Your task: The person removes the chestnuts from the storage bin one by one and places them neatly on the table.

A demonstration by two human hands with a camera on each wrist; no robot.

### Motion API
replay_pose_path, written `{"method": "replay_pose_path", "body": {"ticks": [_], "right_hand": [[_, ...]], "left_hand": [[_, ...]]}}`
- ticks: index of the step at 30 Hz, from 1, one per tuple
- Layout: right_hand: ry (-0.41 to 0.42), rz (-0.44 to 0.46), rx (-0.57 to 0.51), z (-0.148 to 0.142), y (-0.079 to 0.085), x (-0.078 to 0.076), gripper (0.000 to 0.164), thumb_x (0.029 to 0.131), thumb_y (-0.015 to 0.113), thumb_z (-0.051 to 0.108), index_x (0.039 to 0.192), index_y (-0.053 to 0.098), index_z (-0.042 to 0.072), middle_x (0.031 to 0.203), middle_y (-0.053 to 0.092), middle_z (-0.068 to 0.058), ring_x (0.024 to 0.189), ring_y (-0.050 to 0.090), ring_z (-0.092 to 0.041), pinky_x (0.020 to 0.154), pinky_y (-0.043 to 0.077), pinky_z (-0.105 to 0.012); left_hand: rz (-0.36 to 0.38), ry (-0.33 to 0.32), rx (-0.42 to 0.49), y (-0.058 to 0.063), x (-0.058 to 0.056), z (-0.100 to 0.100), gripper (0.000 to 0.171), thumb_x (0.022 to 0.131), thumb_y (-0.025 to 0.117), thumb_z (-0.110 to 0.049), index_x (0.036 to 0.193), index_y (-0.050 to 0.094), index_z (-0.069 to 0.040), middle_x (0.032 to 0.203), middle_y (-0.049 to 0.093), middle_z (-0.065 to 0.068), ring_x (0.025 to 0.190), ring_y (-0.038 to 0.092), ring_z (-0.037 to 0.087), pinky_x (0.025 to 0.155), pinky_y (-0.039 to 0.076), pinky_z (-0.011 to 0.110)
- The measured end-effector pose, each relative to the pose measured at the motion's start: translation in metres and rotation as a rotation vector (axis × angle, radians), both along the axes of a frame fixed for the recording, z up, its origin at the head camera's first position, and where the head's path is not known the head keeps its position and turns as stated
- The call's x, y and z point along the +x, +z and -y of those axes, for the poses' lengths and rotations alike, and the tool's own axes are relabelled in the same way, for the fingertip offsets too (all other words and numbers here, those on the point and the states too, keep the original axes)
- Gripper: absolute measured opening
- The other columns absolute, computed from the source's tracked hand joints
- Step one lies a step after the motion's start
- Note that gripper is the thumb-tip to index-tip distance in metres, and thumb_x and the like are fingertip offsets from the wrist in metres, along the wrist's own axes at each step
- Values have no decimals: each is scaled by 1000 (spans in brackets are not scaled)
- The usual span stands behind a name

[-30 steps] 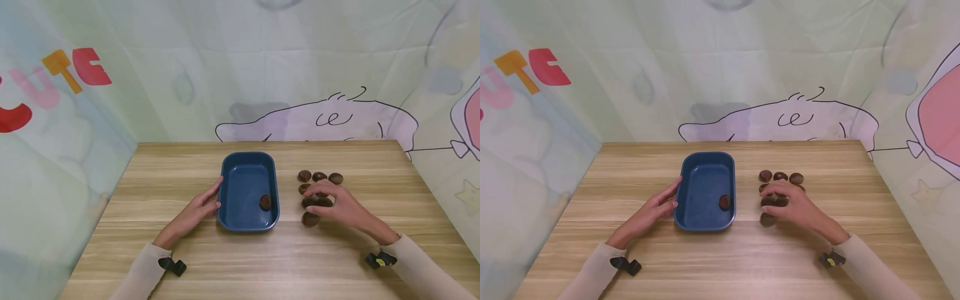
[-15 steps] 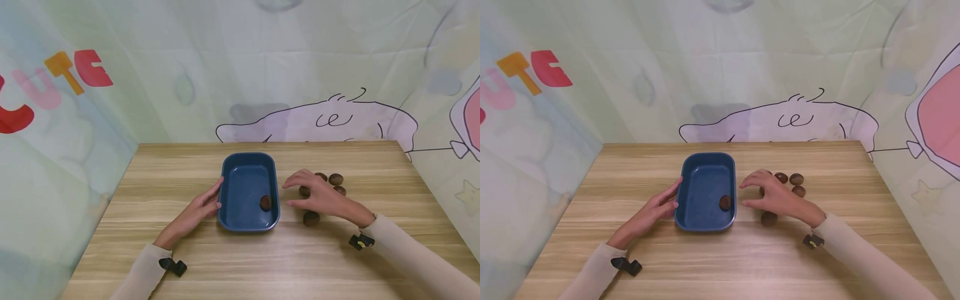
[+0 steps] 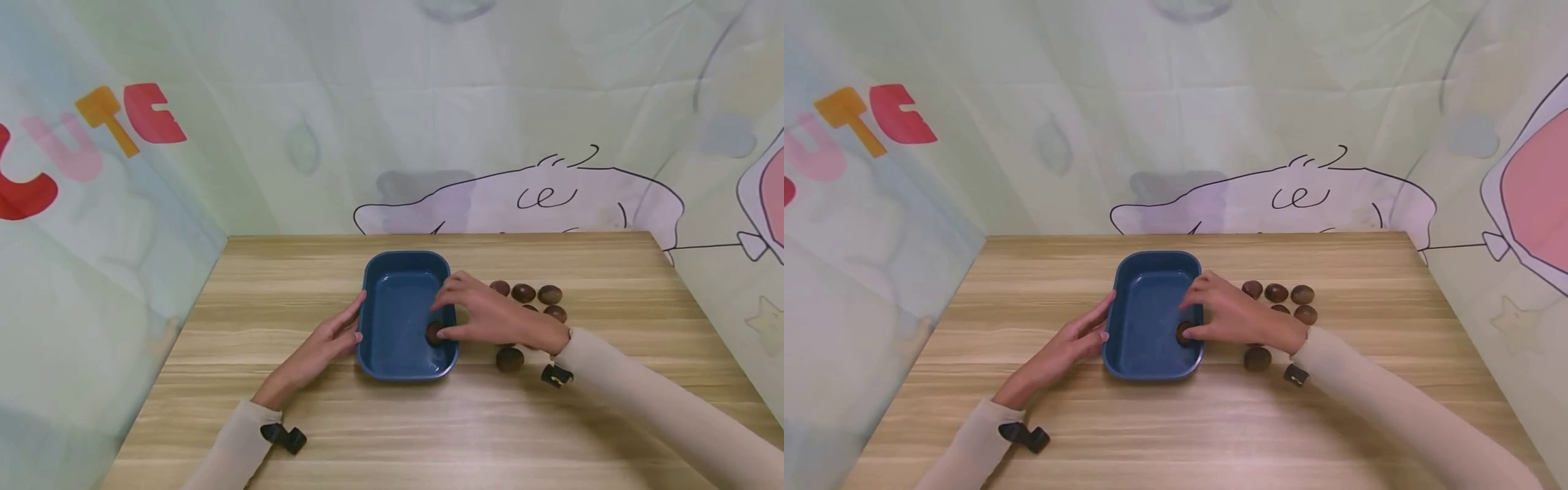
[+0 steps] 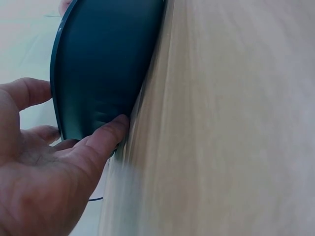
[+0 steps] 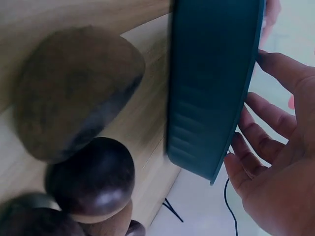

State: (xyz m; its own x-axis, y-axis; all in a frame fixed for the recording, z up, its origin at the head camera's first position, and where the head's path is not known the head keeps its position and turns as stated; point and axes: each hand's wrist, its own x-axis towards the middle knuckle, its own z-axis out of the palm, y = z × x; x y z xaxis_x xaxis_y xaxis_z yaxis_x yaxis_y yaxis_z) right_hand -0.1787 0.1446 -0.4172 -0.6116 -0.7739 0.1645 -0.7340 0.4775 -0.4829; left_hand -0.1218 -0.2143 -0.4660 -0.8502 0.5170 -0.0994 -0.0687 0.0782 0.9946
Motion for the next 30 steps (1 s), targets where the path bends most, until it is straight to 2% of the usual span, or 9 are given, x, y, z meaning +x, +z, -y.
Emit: {"method": "replay_pose_path", "body": {"ticks": [6, 9, 14, 18, 21, 23, 26, 28, 30], "right_hand": [[77, -131, 86, 12, -2, -7, 38, 91, 93, 35, 116, 83, 8, 113, 75, -2, 121, 60, -24, 114, 51, -47], [117, -168, 130, 17, -2, -9, 37, 91, 93, 37, 114, 84, 9, 111, 76, -1, 120, 60, -25, 115, 49, -46], [160, -150, 193, 24, 0, -18, 34, 90, 93, 38, 109, 85, 11, 108, 76, -1, 116, 60, -26, 109, 51, -46], [158, -142, 274, 29, 5, -21, 30, 88, 93, 38, 105, 87, 13, 103, 79, 1, 111, 62, -25, 106, 51, -46], [140, -135, 337, 34, 11, -19, 24, 85, 94, 33, 99, 87, 15, 91, 78, 5, 98, 60, -22, 101, 51, -46], [133, -129, 370, 38, 13, -19, 17, 84, 94, 30, 87, 84, 16, 77, 72, 8, 84, 56, -19, 98, 50, -45], [118, -120, 406, 45, 13, -19, 26, 83, 95, 29, 71, 74, 17, 63, 60, 8, 69, 50, -17, 95, 49, -47], [93, -100, 412, 49, 12, -19, 28, 84, 95, 31, 72, 73, 19, 63, 58, 9, 70, 53, -15, 100, 49, -49], [71, -59, 397, 53, 9, -19, 23, 85, 95, 35, 82, 79, 19, 69, 64, 11, 78, 57, -15, 103, 47, -51]], "left_hand": [[3, 1, 8, 1, 1, -1, 74, 116, 51, -10, 179, 13, -19, 185, 2, 9, 166, 20, 39, 116, 48, 40], [5, -1, 13, 1, 1, 0, 74, 116, 51, -11, 179, 13, -19, 185, 1, 9, 166, 20, 39, 116, 48, 40], [1, -3, 11, 1, 0, 0, 74, 116, 51, -11, 178, 12, -18, 185, 0, 11, 165, 19, 40, 117, 48, 42], [1, 0, 11, 0, 0, 0, 73, 116, 50, -11, 179, 12, -18, 185, 0, 11, 165, 19, 40, 117, 47, 43], [1, 1, 11, 1, 0, 0, 73, 116, 50, -10, 179, 12, -18, 185, 0, 11, 165, 19, 40, 117, 47, 44], [1, 3, 11, 1, 0, 0, 73, 116, 50, -10, 179, 12, -18, 185, 0, 11, 165, 19, 40, 117, 47, 44], [2, 1, 15, 1, 1, 0, 74, 116, 50, -10, 178, 11, -18, 185, 0, 11, 165, 19, 41, 117, 48, 43], [3, -3, 21, 1, 1, 0, 74, 116, 50, -10, 178, 11, -17, 185, 0, 11, 165, 19, 40, 117, 48, 42], [3, -6, 26, 1, 1, 0, 74, 116, 50, -9, 178, 10, -16, 185, 0, 12, 165, 19, 40, 117, 48, 41]]}}
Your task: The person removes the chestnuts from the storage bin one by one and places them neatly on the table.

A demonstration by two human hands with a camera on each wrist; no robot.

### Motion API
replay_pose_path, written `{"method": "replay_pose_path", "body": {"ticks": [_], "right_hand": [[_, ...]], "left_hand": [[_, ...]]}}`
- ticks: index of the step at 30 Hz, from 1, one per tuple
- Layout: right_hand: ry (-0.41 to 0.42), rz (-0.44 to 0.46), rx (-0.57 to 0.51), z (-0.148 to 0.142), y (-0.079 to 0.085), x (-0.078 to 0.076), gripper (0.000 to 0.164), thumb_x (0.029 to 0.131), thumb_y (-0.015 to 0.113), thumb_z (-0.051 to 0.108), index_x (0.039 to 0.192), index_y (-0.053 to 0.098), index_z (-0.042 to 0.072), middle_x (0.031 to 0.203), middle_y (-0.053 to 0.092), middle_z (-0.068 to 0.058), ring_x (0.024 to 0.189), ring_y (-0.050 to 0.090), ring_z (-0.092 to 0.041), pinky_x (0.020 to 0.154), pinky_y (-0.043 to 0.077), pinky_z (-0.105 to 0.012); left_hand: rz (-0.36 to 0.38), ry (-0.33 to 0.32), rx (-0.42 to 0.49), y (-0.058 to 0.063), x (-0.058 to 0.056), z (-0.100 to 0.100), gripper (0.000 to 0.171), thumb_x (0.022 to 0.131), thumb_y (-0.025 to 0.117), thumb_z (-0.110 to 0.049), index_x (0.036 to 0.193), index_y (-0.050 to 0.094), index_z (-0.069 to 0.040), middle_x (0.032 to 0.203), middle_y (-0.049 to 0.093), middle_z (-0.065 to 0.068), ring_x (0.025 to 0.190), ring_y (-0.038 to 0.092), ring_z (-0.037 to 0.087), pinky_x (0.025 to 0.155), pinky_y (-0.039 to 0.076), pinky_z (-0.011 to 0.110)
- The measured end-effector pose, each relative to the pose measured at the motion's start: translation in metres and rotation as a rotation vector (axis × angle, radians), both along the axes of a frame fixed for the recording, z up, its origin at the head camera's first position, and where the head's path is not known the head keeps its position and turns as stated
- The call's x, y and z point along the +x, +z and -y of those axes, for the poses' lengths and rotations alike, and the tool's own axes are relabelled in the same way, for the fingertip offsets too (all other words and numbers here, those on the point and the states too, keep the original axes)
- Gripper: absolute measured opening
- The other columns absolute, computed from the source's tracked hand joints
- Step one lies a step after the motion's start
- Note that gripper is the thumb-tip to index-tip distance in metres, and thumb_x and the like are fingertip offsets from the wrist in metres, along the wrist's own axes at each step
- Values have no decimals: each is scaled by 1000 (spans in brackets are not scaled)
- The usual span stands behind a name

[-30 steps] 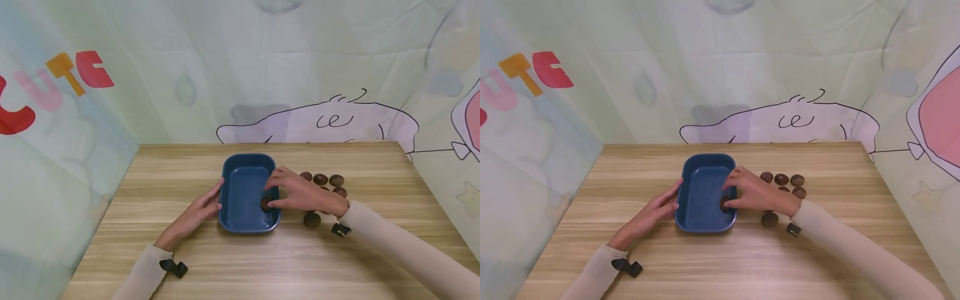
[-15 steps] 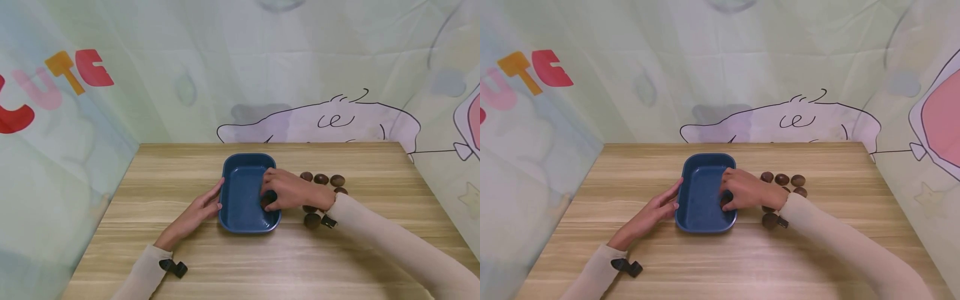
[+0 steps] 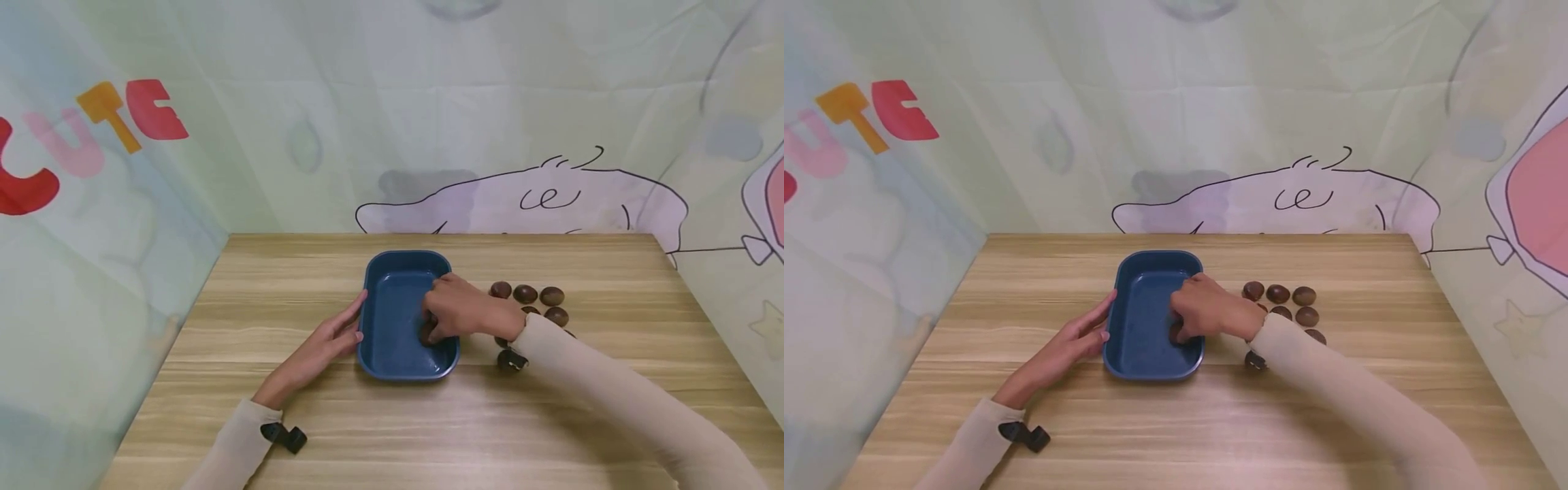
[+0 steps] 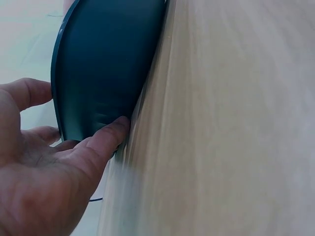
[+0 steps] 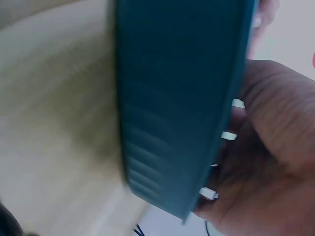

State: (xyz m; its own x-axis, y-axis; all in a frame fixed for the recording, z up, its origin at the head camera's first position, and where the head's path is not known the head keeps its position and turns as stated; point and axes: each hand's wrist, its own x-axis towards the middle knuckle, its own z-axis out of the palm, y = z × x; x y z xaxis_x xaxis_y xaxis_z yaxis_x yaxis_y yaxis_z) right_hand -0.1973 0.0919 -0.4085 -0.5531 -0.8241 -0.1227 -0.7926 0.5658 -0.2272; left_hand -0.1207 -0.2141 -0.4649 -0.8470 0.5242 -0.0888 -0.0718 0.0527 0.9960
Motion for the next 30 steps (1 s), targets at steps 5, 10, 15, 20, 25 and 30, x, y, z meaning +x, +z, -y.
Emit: {"method": "replay_pose_path", "body": {"ticks": [5, 10, 15, 20, 25, 30], "right_hand": [[5, 124, -72, 7, -11, 2, 29, 91, 93, 37, 112, 84, 20, 94, 77, 15, 102, 60, -15, 102, 44, -50], [60, 141, -66, 9, -13, 6, 33, 89, 95, 36, 117, 84, 23, 107, 77, 14, 113, 60, -15, 97, 45, -47], [95, 112, -23, 11, -13, 8, 41, 85, 98, 35, 121, 83, 23, 113, 77, 11, 113, 60, -17, 97, 45, -51], [125, 89, -9, 14, -14, 10, 41, 86, 98, 33, 123, 83, 23, 118, 78, 10, 114, 59, -18, 98, 45, -54], [118, 92, -84, 14, -15, 11, 38, 88, 95, 38, 121, 83, 21, 116, 78, 10, 112, 59, -16, 95, 45, -49], [51, 104, -224, 7, -12, 11, 40, 88, 94, 40, 120, 82, 18, 114, 77, 9, 112, 58, -15, 99, 46, -47]], "left_hand": [[2, -6, -2, -1, 0, 1, 74, 117, 49, -10, 178, 9, -15, 185, 0, 12, 166, 18, 40, 117, 48, 39], [1, -12, -1, -2, 0, 1, 74, 117, 49, -11, 178, 9, -16, 185, -1, 11, 166, 18, 41, 116, 49, 38], [2, -12, 4, -2, 1, 1, 73, 117, 47, -9, 178, 9, -17, 185, -1, 11, 165, 19, 40, 115, 50, 37], [0, -8, 8, -1, 1, 0, 73, 117, 46, -6, 178, 9, -16, 185, 0, 13, 165, 21, 41, 115, 50, 37], [4, -12, 21, -1, 1, 0, 73, 116, 47, -7, 178, 9, -16, 185, 0, 13, 164, 22, 41, 114, 51, 36], [0, -12, 23, -3, -1, 0, 73, 117, 47, -8, 178, 9, -15, 185, 1, 14, 164, 22, 41, 114, 51, 36]]}}
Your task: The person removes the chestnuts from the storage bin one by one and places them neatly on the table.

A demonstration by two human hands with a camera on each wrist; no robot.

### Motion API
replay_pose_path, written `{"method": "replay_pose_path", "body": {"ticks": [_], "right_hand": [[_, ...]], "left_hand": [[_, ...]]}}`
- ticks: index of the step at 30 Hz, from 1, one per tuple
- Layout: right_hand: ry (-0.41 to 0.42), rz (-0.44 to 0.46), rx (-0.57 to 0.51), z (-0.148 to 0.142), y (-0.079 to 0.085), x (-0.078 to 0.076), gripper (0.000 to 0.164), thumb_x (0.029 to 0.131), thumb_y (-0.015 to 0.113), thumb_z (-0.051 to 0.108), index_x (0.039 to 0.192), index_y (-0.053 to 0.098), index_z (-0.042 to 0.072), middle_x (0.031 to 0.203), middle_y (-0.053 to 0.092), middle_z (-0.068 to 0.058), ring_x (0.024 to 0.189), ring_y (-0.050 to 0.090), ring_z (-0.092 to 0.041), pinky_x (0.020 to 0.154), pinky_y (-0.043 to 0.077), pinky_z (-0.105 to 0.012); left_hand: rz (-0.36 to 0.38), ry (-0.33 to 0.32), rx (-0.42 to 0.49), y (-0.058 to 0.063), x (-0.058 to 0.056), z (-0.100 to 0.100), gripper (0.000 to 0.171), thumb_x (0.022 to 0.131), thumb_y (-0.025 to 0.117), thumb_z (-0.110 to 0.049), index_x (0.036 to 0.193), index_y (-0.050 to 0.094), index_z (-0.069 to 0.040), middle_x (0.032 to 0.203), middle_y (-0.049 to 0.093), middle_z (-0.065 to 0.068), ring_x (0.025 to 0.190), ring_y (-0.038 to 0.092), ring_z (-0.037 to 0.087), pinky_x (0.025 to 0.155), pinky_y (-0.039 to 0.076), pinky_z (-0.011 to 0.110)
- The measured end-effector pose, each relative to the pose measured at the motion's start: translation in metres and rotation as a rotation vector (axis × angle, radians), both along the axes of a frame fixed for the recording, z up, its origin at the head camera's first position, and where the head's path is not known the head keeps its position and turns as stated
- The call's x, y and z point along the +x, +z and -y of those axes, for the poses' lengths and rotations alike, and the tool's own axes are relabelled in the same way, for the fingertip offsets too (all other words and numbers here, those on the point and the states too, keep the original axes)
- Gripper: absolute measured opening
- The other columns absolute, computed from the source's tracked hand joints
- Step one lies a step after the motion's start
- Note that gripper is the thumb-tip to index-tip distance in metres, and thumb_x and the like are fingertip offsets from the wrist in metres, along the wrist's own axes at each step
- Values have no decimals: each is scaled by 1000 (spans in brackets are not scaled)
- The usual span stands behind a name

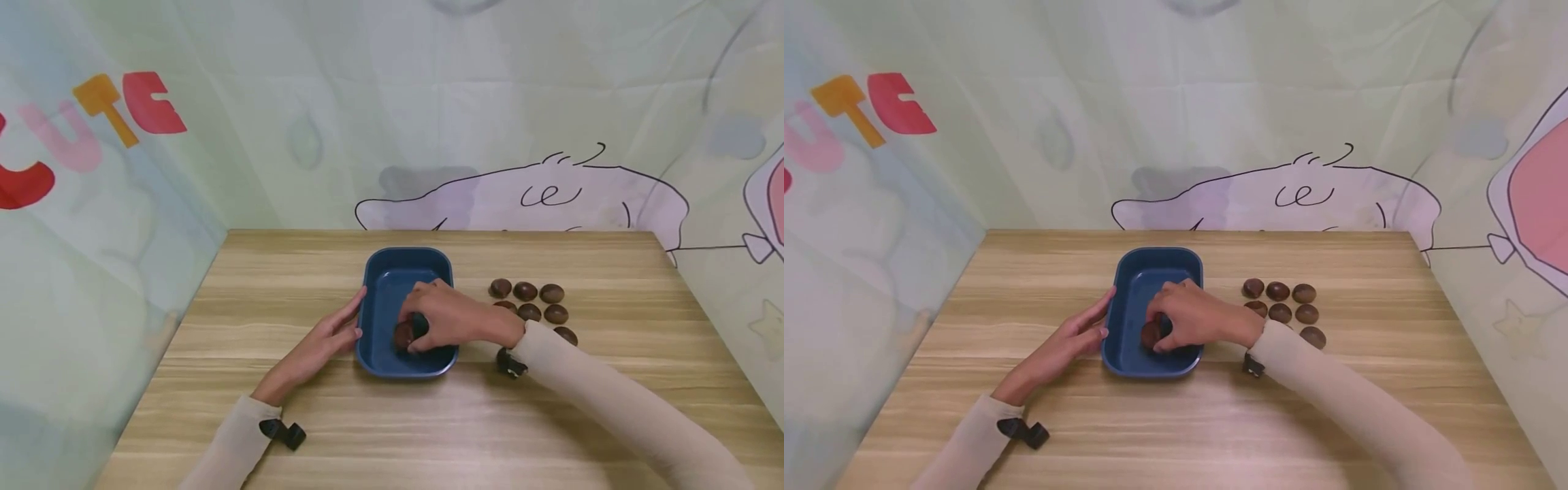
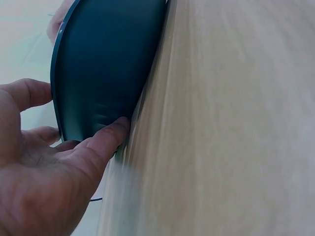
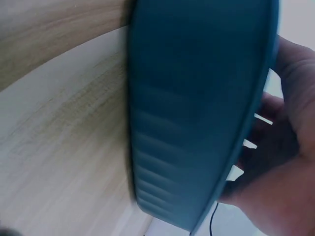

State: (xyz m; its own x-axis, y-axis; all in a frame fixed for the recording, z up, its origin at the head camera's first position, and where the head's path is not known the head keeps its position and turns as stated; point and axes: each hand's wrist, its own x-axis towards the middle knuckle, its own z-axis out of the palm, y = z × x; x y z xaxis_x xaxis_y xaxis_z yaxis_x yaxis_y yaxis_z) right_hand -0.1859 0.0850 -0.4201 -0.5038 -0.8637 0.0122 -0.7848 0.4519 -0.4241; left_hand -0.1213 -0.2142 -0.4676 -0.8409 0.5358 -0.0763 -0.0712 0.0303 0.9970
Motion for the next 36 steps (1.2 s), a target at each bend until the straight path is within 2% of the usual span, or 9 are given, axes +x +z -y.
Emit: {"method": "replay_pose_path", "body": {"ticks": [4, 9, 16, 21, 25, 29, 33, 36], "right_hand": [[-43, 0, -112, -10, 4, 2, 42, 88, 94, 39, 121, 81, 16, 114, 76, 7, 113, 60, -19, 98, 50, -45], [-110, 8, -199, -27, 6, 8, 41, 90, 93, 35, 123, 80, 15, 115, 75, 5, 114, 62, -22, 99, 54, -45], [-205, 57, -231, -47, 6, 18, 41, 90, 91, 35, 124, 79, 16, 122, 72, 3, 120, 60, -21, 101, 56, -47], [-253, 37, -283, -64, 5, 26, 38, 89, 93, 32, 122, 79, 18, 118, 73, 7, 117, 60, -17, 97, 57, -46], [-341, 50, -336, -81, 5, 33, 37, 87, 95, 28, 119, 80, 20, 113, 71, 9, 115, 63, -23, 94, 57, -51], [-442, 51, -369, -101, 4, 41, 37, 86, 96, 24, 119, 79, 17, 113, 71, 4, 112, 64, -31, 93, 57, -56], [-521, 37, -370, -118, 2, 49, 40, 85, 96, 22, 120, 79, 13, 116, 71, 0, 111, 65, -32, 92, 57, -56], [-554, 36, -371, -130, 0, 56, 39, 85, 97, 22, 119, 79, 14, 113, 72, 2, 109, 66, -30, 91, 57, -55]], "left_hand": [[-1, 0, -6, 0, -1, 1, 73, 117, 49, -11, 179, 9, -17, 185, 1, 13, 165, 22, 41, 114, 51, 37], [1, 8, -2, 1, -1, 0, 74, 116, 49, -9, 178, 10, -17, 185, 2, 12, 165, 22, 41, 113, 51, 36], [-4, 19, 7, 1, -2, -2, 76, 114, 48, -2, 178, 9, -13, 184, 2, 14, 165, 19, 41, 115, 49, 36], [-10, 18, -2, -1, 0, -2, 76, 114, 48, -3, 178, 10, -14, 184, 1, 14, 164, 20, 42, 115, 49, 36], [-13, 17, -10, -3, 0, -1, 75, 115, 48, -4, 178, 10, -16, 184, 0, 14, 164, 20, 41, 115, 49, 36], [-16, 19, -23, -4, -1, 0, 75, 115, 48, -4, 178, 11, -17, 185, 2, 12, 165, 20, 40, 115, 49, 36], [-20, 20, -22, -4, -2, 0, 75, 115, 48, -4, 178, 12, -16, 185, 2, 12, 164, 21, 41, 115, 49, 38], [-24, 23, -19, -4, -2, -1, 75, 114, 49, -3, 178, 12, -15, 185, 2, 13, 164, 21, 41, 116, 48, 39]]}}
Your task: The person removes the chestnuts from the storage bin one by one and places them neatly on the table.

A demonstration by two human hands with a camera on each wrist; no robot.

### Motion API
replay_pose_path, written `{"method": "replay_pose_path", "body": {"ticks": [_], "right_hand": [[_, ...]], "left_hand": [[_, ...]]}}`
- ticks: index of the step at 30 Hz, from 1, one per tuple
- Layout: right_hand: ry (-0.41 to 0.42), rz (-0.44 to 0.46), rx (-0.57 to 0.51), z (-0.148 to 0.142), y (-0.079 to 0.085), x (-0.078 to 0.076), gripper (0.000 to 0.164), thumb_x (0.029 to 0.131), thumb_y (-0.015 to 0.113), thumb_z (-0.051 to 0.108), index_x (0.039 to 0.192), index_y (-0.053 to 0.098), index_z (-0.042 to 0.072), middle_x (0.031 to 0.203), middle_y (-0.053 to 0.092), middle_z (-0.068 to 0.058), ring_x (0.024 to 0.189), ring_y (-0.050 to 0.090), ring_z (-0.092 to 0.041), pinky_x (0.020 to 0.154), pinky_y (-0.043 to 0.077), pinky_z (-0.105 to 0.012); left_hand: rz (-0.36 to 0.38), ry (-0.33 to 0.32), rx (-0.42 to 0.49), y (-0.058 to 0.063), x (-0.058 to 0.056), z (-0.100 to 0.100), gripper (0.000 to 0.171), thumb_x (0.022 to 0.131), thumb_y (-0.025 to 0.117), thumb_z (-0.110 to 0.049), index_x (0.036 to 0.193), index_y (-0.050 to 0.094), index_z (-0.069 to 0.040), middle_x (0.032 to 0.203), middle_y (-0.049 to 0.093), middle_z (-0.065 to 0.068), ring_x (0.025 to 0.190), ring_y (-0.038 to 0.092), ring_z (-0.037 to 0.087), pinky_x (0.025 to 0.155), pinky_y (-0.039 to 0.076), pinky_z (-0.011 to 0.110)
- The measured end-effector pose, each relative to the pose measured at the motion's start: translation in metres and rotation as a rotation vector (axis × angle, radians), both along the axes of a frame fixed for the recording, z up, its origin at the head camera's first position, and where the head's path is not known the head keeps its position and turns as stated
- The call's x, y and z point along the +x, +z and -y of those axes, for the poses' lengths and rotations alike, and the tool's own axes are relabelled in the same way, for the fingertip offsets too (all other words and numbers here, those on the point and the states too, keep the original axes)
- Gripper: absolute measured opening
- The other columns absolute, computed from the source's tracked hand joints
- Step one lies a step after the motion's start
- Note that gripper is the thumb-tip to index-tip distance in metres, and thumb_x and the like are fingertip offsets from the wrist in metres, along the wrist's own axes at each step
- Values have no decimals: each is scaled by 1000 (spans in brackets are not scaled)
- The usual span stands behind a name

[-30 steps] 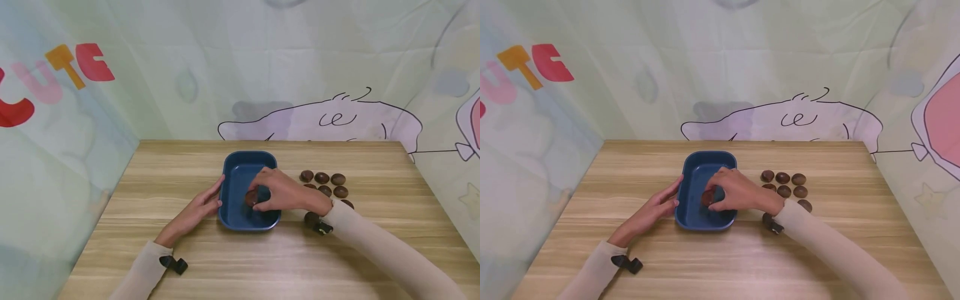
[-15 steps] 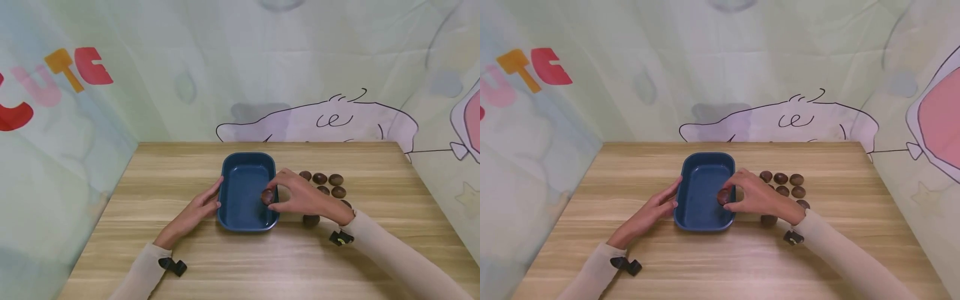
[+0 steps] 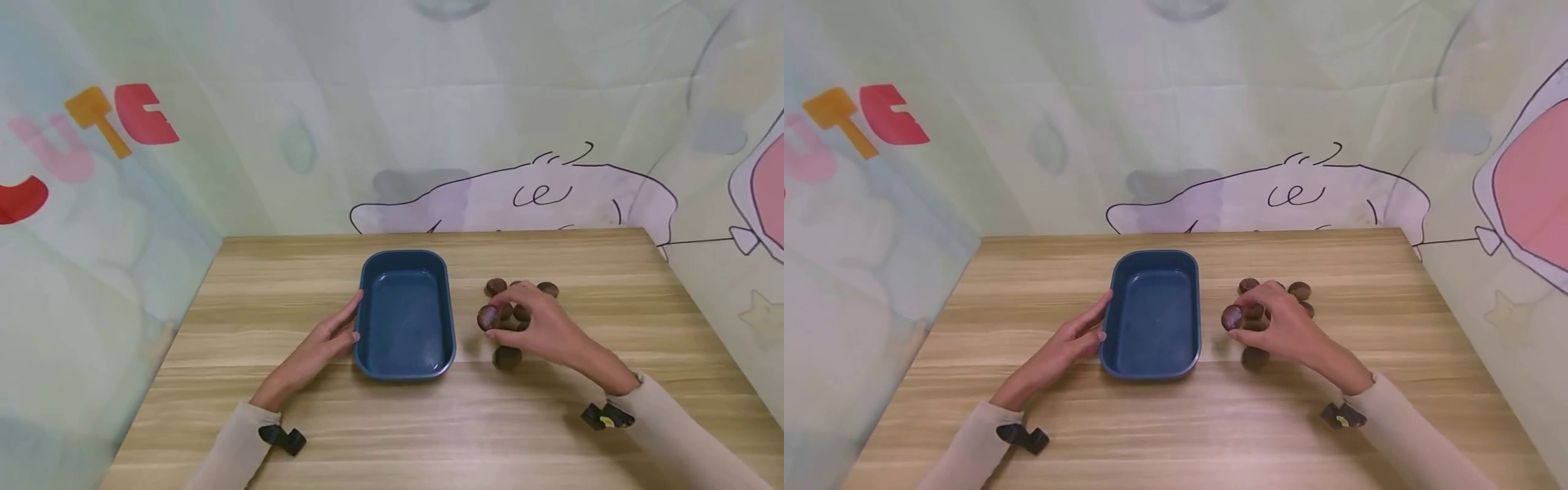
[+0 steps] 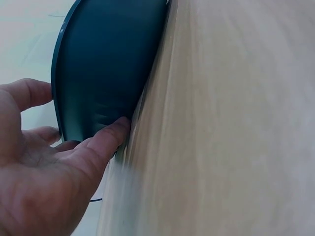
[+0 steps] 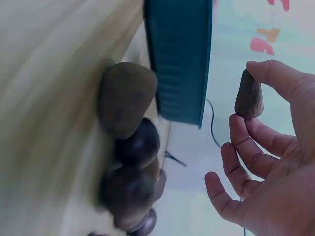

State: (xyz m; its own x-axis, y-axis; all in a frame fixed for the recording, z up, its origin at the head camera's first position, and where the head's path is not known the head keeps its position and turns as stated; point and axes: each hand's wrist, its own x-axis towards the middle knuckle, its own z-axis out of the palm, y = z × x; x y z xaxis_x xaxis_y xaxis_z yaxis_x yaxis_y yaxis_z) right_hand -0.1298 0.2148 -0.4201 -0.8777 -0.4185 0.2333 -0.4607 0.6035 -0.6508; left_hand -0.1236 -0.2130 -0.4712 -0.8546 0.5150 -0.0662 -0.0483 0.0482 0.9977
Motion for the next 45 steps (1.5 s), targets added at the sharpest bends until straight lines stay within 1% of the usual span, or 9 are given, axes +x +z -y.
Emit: {"method": "replay_pose_path", "body": {"ticks": [5, 12, 20, 21, 28, 33, 37, 40, 45], "right_hand": [[-58, -19, -2, -18, -5, 10, 34, 86, 96, 23, 115, 81, 16, 109, 74, 6, 104, 65, -26, 90, 56, -52], [-153, -21, 20, -38, -15, 22, 35, 83, 98, 23, 112, 81, 11, 107, 75, 1, 104, 68, -26, 94, 56, -48], [-233, 95, 50, -53, -23, 32, 45, 87, 95, 28, 118, 78, 1, 118, 76, -16, 115, 68, -40, 106, 51, -66], [-241, 103, 59, -54, -24, 34, 45, 87, 95, 28, 118, 78, 0, 118, 75, -17, 115, 68, -40, 103, 53, -64], [-273, 138, 122, -57, -27, 42, 53, 83, 97, 29, 118, 76, -4, 120, 74, -25, 116, 67, -47, 102, 53, -70], [-291, 75, 189, -54, -28, 48, 53, 81, 97, 30, 116, 77, -4, 116, 75, -25, 110, 69, -45, 96, 56, -68], [-317, 36, 216, -52, -27, 53, 48, 81, 97, 28, 113, 78, -3, 110, 77, -22, 105, 69, -42, 91, 58, -64], [-330, 55, 236, -50, -25, 56, 49, 82, 97, 30, 113, 78, -3, 108, 78, -20, 101, 71, -42, 88, 58, -64], [-354, 109, 251, -46, -27, 60, 50, 83, 96, 29, 114, 76, -4, 102, 79, -18, 90, 74, -36, 80, 61, -57]], "left_hand": [[-15, 11, 0, 0, 2, -2, 74, 114, 49, -3, 178, 12, -12, 185, 3, 13, 164, 22, 42, 115, 49, 40], [-19, 8, -2, -1, 4, -2, 75, 114, 50, -4, 178, 12, -12, 185, 3, 13, 164, 21, 42, 116, 48, 38], [-7, 14, -18, 0, 4, -2, 73, 115, 49, -4, 178, 13, -14, 185, 3, 11, 164, 21, 41, 116, 48, 40], [-6, 13, -18, 0, 4, -2, 74, 115, 49, -4, 178, 13, -15, 185, 3, 11, 165, 21, 41, 116, 48, 41], [3, 17, -21, 1, 6, -3, 74, 114, 49, -5, 179, 13, -17, 185, 4, 11, 165, 23, 40, 115, 49, 40], [14, 18, -26, 2, 6, -3, 75, 115, 49, -6, 179, 13, -18, 185, 6, 11, 165, 23, 38, 115, 50, 37], [6, 16, -31, 3, 5, -3, 74, 115, 48, -7, 179, 13, -18, 185, 6, 12, 166, 21, 40, 117, 48, 42], [-4, 19, -32, 3, 4, -3, 74, 115, 48, -6, 179, 13, -16, 185, 4, 14, 166, 20, 42, 118, 46, 46], [-18, 30, -38, 2, 4, -3, 75, 114, 48, -5, 179, 13, -17, 185, 4, 13, 166, 19, 41, 118, 46, 46]]}}
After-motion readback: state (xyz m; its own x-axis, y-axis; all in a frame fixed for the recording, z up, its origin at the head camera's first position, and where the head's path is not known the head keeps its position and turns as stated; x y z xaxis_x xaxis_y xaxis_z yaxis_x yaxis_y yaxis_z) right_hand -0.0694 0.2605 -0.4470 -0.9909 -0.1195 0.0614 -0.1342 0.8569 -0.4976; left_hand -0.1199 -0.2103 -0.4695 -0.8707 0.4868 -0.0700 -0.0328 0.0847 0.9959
